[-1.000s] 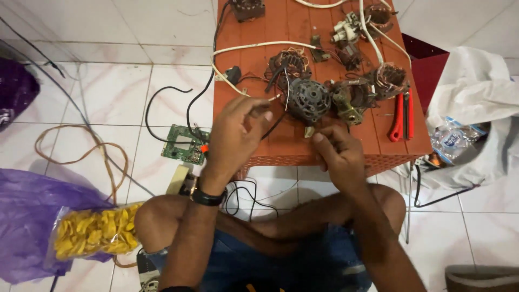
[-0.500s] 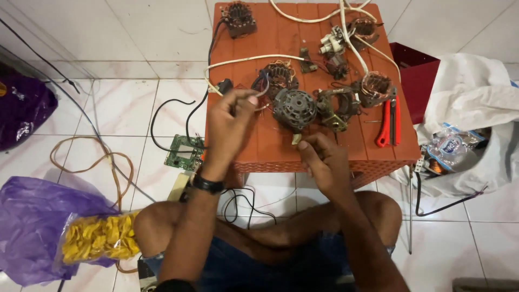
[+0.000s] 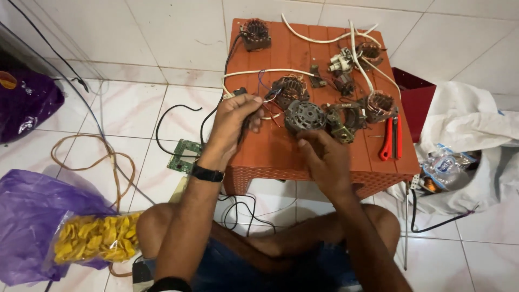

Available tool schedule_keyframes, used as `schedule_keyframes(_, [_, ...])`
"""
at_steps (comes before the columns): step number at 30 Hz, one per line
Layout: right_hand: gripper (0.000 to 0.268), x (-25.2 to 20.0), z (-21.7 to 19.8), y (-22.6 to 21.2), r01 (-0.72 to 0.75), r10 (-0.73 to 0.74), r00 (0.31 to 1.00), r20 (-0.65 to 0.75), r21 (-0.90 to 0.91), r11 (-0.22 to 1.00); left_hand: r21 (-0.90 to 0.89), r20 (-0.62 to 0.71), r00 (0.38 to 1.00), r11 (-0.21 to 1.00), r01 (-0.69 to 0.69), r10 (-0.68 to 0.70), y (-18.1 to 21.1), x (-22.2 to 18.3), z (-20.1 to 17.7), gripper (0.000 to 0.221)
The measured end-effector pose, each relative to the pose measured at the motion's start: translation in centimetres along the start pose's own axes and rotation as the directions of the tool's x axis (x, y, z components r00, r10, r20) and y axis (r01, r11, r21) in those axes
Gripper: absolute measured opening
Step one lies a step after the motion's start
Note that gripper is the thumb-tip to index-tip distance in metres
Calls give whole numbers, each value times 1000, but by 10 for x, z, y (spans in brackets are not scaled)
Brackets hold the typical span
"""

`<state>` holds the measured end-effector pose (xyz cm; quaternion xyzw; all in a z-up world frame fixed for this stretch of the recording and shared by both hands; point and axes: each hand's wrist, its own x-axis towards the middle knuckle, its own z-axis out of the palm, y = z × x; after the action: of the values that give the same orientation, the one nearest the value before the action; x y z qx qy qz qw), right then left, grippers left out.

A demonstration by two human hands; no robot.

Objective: The person sits on the floor at a low table with disassembled electric motor parts and works on a motor stator by hand, threading and pressing wire ends into the stator slots and adjusting the windings. They handle the motor housing and copper coil components one at a time while other motor parts and a circuit board sit on the table.

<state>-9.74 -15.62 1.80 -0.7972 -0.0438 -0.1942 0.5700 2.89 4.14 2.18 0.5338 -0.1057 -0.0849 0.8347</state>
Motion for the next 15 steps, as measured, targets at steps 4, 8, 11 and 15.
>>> schedule_keyframes(4, [17, 13, 12, -22, 41, -40, 999, 13, -164, 986, -51, 3, 999, 998, 44, -44, 4, 2, -6, 15])
schedule_keyframes(8, [17, 30, 24, -30, 169, -174, 984, 32, -459, 872, -59, 30, 996, 995, 86, -85, 7, 9, -12, 17])
schedule_keyframes(11, [20, 40, 33, -31, 240, -250, 967, 59, -546, 803, -45, 43, 994, 994, 100, -98, 8, 9, -12, 17])
schedule_keyframes(15, [29, 44, 47, -32, 331, -353, 935, 35, -447, 831, -30, 71, 993, 995, 95, -93, 1, 12, -18, 20])
